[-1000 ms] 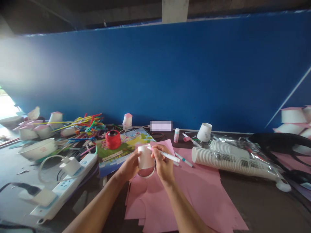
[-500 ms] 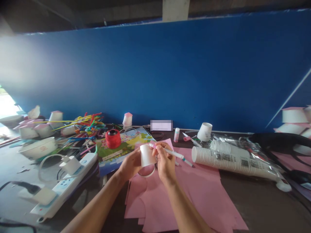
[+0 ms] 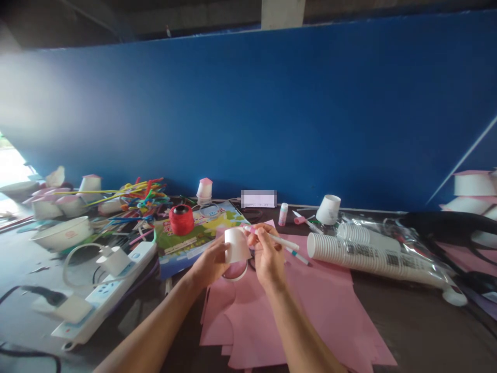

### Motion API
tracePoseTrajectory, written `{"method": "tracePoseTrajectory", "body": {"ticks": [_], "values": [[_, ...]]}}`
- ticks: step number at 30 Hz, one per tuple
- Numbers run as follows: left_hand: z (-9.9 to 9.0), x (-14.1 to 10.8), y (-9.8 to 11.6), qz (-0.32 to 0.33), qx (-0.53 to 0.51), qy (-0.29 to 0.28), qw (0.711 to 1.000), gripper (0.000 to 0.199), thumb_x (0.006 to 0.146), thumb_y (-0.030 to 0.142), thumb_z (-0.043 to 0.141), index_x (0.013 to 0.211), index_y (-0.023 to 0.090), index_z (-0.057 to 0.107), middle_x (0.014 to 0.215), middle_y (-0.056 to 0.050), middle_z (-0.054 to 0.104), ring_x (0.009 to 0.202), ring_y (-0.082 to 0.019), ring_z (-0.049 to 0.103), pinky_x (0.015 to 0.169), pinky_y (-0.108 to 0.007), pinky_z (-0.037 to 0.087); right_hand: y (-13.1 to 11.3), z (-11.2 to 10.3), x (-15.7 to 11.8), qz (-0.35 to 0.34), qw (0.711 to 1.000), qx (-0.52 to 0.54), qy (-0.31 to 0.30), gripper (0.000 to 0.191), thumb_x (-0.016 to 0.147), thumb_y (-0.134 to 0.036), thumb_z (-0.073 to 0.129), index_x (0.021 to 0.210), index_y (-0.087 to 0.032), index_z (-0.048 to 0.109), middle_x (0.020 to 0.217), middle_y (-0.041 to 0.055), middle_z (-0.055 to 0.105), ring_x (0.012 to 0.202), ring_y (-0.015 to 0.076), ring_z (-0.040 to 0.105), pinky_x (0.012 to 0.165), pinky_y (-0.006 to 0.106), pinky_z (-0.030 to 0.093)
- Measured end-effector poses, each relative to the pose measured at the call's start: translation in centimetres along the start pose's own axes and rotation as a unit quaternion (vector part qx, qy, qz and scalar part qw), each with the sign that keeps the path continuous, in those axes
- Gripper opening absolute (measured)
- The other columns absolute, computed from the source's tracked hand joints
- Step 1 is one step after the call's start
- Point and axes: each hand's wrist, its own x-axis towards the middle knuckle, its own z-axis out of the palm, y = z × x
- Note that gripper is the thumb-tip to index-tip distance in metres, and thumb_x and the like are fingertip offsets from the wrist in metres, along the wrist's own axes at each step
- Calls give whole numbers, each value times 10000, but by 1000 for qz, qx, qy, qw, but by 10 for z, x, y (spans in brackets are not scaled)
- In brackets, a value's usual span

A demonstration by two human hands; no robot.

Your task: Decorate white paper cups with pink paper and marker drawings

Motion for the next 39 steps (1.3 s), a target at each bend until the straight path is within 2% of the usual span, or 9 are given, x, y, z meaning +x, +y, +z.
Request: {"method": "tracePoseTrajectory", "body": {"ticks": [4,6,10,12,18,25,39], "values": [[1,0,-4,2,-10,-17,1000,373,794,307,647,1132,153,614,955,-83,651,844,-178,597,742,-249,430,4,5,-7,50,998,-3,-29,131,828,-341,611,833,-211,595,564,-38,550,576,130,542,693,318,486],[2,-1,-5,8,-10,-26,1000,400,771,291,679,1140,155,606,965,-83,648,852,-178,595,751,-250,431,4,7,-8,54,998,-3,-29,132,829,-344,606,837,-213,591,560,-40,543,571,132,540,692,322,485],[1,-1,-2,0,7,-8,1000,435,752,286,689,1158,157,603,1027,-103,657,885,-212,610,750,-273,440,2,4,-4,1,999,-52,16,143,822,-351,609,829,-208,596,553,-46,542,590,135,543,755,345,480],[0,-1,-1,0,15,10,1000,442,752,284,681,1168,154,604,1024,-110,666,895,-221,619,738,-270,440,2,1,-3,-19,995,-89,29,149,823,-356,613,835,-208,601,565,-46,548,604,132,538,736,325,470],[-3,1,-2,17,21,28,999,419,758,253,642,1166,161,615,992,-92,686,891,-216,626,750,-272,439,0,-2,-7,-41,972,-232,-1,202,860,-371,570,790,-190,623,594,-31,535,534,108,466,526,241,369],[-3,2,-3,16,10,19,1000,392,765,206,620,1156,176,620,980,-74,680,881,-195,620,757,-265,439,-3,-1,-10,-88,939,-331,-27,207,877,-368,535,826,-191,629,617,-22,565,523,110,479,512,239,393],[-4,2,-3,14,21,21,999,380,743,195,629,1122,179,632,997,-69,677,886,-189,610,747,-250,435,0,-4,-9,-110,926,-361,-33,177,883,-347,527,860,-203,627,667,-9,607,528,115,517,499,240,411]]}}
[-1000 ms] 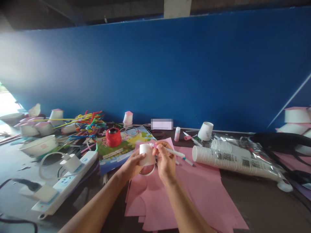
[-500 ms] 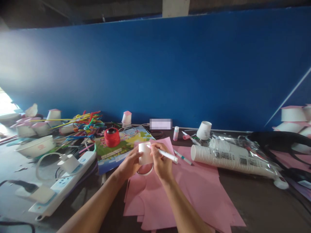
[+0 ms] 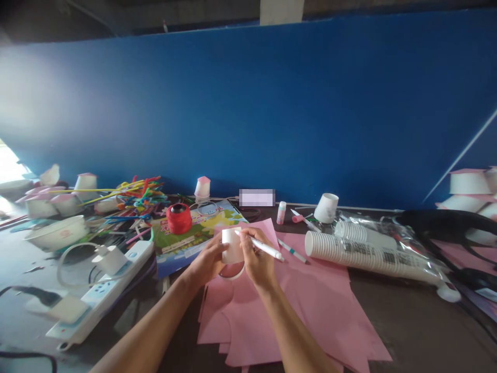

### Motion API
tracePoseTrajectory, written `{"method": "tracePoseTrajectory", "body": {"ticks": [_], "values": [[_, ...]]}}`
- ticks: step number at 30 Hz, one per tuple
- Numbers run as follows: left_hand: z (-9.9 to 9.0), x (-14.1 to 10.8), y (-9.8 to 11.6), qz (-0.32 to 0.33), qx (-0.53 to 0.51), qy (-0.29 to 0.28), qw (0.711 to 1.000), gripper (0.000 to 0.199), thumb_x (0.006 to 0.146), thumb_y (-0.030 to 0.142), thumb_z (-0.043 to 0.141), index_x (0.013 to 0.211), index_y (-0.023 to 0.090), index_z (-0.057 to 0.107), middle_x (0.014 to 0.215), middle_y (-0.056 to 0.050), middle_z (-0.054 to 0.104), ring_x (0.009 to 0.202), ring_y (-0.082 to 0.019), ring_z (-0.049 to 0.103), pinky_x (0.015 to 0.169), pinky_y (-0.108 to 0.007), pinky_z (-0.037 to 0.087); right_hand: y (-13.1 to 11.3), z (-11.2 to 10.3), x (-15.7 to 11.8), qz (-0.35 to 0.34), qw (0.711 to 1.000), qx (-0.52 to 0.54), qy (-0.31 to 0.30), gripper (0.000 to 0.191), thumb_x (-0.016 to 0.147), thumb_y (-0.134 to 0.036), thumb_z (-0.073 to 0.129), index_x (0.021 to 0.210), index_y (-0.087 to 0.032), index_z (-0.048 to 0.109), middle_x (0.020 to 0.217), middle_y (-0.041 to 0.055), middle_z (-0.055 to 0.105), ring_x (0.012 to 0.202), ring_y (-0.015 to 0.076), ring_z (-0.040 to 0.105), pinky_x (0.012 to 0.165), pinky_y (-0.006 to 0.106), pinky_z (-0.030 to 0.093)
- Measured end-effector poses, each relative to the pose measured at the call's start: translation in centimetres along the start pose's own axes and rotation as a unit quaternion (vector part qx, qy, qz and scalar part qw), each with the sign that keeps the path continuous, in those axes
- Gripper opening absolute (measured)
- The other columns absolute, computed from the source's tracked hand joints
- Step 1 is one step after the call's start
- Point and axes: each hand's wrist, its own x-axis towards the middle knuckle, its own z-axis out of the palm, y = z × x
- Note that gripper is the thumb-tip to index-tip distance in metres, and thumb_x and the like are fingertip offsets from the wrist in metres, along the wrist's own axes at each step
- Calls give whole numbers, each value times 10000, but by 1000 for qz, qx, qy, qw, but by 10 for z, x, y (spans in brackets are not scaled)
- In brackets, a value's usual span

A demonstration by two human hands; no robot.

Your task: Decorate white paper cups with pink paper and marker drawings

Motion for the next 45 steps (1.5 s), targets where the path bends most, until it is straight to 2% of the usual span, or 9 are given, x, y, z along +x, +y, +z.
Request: {"method": "tracePoseTrajectory", "body": {"ticks": [8,15,21,26,32,38,41,43,45], "values": [[0,0,-1,-1,11,-9,1000,427,772,180,601,1199,196,599,1036,-77,669,914,-194,611,719,-241,431,0,-1,0,-5,1000,-7,-11,166,889,-337,523,873,-204,621,666,-9,607,547,124,525,510,244,410],[0,0,0,-6,4,-11,1000,439,760,189,615,1198,195,596,1061,-84,669,901,-203,620,728,-261,448,2,0,1,-3,1000,-5,-4,162,883,-333,532,870,-198,622,677,-6,609,587,131,544,542,247,426],[-1,1,-1,-1,8,-5,1000,442,746,188,612,1187,186,600,1055,-81,673,909,-198,620,721,-251,448,-1,-2,0,-2,1000,7,-23,184,884,-319,516,807,-184,615,626,-24,562,562,115,514,523,230,407],[0,1,1,-4,9,-6,1000,461,737,208,623,1197,200,594,1070,-76,670,918,-203,622,749,-269,457,-1,-2,0,11,1000,27,1,198,883,-339,526,811,-177,613,643,-23,562,580,111,522,529,223,402],[2,0,3,-4,6,-13,1000,441,756,192,607,1196,212,590,1087,-76,660,946,-206,615,734,-263,458,1,-2,0,18,1000,23,-2,199,879,-351,535,854,-176,626,677,-13,582,596,115,542,530,222,415],[0,1,0,0,8,-5,1000,425,756,180,612,1180,211,599,1095,-72,658,971,-207,608,747,-261,464,-1,-2,0,3,1000,-3,-17,179,874,-328,534,861,-175,627,671,-17,585,574,107,528,529,220,414],[0,1,0,1,4,1,1000,418,749,176,617,1166,199,604,1069,-71,664,952,-201,615,731,-251,465,-1,-2,1,6,999,6,-31,188,879,-315,519,795,-178,616,618,-29,555,557,107,515,524,219,412],[0,1,3,1,-4,12,1000,406,744,191,624,1149,189,609,1046,-69,670,928,-196,621,702,-239,464,-2,-3,2,14,1000,17,-6,201,885,-325,508,791,-182,612,631,-25,562,585,115,538,546,224,433],[-1,2,8,11,-18,35,999,387,736,201,632,1121,179,617,1015,-63,675,889,-184,627,684,-231,467,-1,-5,6,12,999,8,49,201,886,-348,506,881,-183,622,725,0,613,683,138,590,612,245,472]]}}
